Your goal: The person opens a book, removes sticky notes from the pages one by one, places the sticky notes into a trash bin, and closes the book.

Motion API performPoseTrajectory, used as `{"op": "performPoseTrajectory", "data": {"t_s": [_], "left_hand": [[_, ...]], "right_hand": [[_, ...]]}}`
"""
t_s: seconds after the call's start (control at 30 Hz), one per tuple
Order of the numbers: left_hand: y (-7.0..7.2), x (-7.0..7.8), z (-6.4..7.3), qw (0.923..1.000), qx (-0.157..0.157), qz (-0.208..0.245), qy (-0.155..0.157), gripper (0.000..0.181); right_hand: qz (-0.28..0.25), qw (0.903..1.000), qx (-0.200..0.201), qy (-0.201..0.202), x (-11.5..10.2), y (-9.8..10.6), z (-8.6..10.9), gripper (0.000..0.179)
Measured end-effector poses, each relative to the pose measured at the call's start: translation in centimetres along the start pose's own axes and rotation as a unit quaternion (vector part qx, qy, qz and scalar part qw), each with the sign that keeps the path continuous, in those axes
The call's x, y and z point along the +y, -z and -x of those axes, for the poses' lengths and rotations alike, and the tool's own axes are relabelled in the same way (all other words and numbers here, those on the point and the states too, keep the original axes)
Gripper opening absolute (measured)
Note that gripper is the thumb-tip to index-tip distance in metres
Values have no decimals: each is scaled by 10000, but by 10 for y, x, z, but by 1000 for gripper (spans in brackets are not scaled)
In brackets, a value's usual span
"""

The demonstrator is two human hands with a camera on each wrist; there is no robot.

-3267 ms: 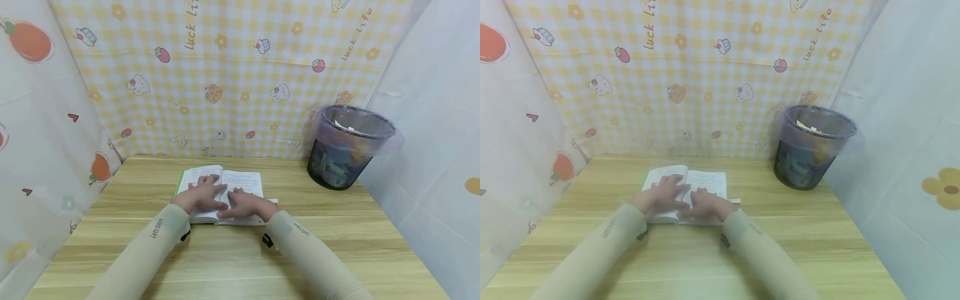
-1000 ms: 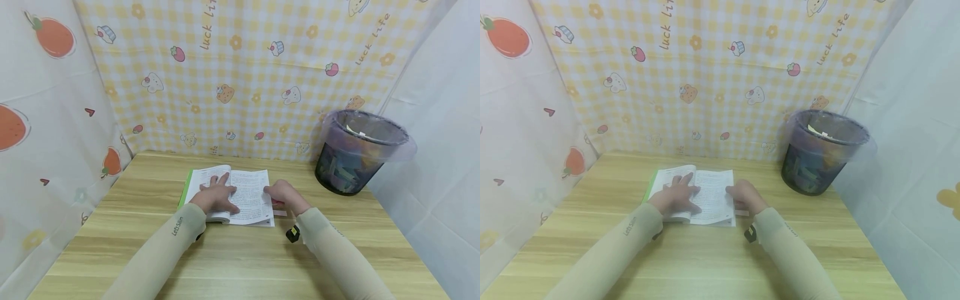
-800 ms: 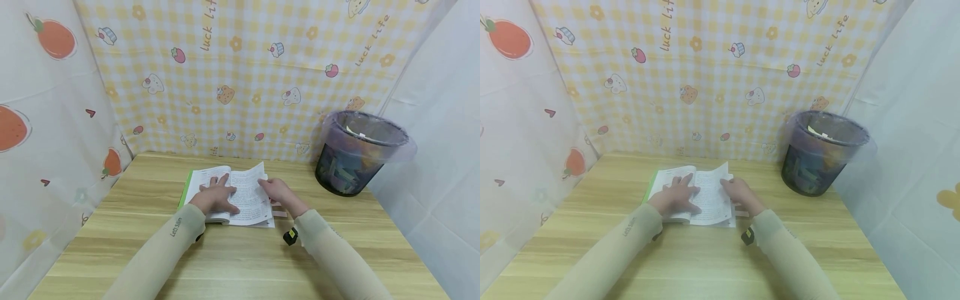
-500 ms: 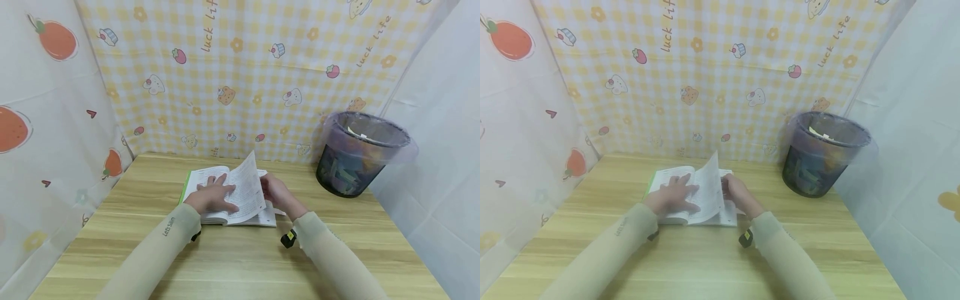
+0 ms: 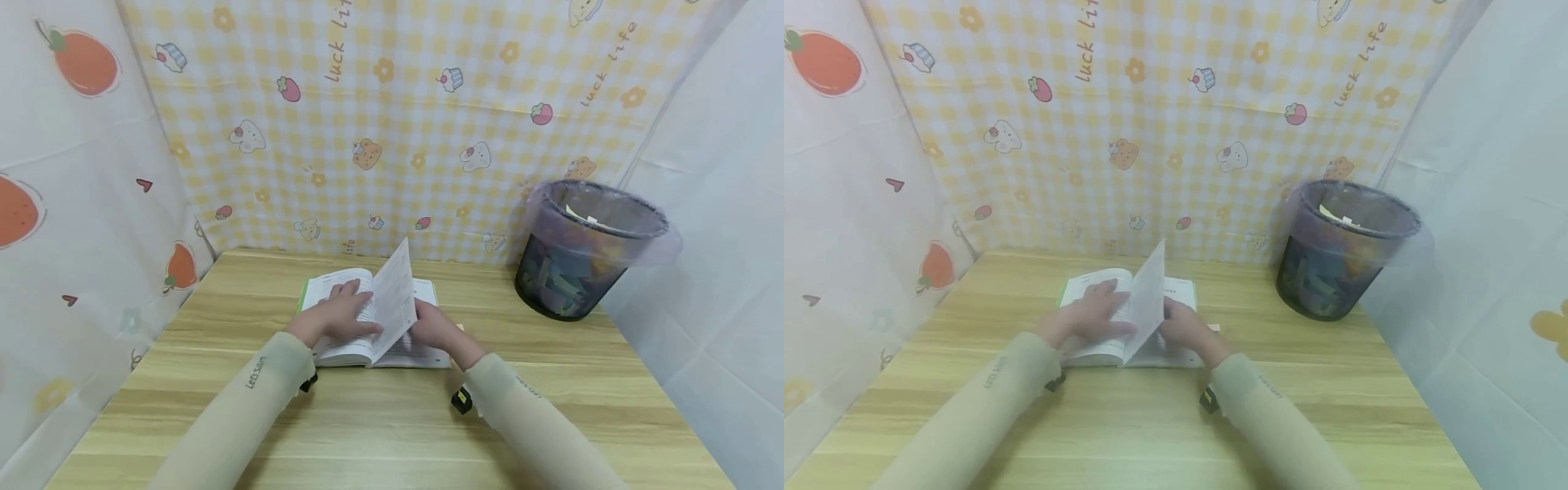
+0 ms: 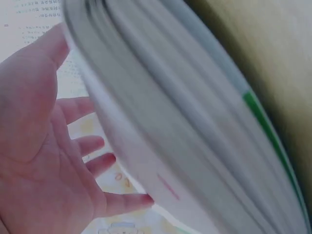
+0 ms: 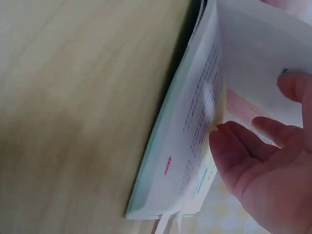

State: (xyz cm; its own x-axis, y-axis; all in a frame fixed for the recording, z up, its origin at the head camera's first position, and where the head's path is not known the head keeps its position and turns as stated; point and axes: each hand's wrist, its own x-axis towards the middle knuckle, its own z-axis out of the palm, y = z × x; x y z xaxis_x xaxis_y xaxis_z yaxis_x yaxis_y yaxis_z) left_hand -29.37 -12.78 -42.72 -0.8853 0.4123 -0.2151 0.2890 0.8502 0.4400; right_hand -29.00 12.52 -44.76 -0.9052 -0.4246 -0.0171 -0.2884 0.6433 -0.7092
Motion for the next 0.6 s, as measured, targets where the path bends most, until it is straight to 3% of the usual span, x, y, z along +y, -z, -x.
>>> {"op": "performPoseTrajectory", "data": {"t_s": [0.13, 0.27, 0.4, 0.53, 0.6], "left_hand": [[8, -10, 5, 9994, 272, -163, -154, 86], [11, -33, 9, 9955, 824, -242, -401, 68], [14, -60, 16, 9922, 1167, -86, -422, 57], [18, -86, 25, 9935, 1134, 45, -70, 62], [23, -92, 30, 9941, 1080, 4, 85, 63]], "right_hand": [[657, 9971, -364, -117, -5, -7, 1, 63], [1414, 9856, -931, -39, -18, -11, 4, 89], [1948, 9723, -1294, 48, -31, -17, 7, 90], [2327, 9616, -1451, -101, -39, -24, 8, 84], [2423, 9583, -1496, -215, -43, -26, 8, 82]]}}
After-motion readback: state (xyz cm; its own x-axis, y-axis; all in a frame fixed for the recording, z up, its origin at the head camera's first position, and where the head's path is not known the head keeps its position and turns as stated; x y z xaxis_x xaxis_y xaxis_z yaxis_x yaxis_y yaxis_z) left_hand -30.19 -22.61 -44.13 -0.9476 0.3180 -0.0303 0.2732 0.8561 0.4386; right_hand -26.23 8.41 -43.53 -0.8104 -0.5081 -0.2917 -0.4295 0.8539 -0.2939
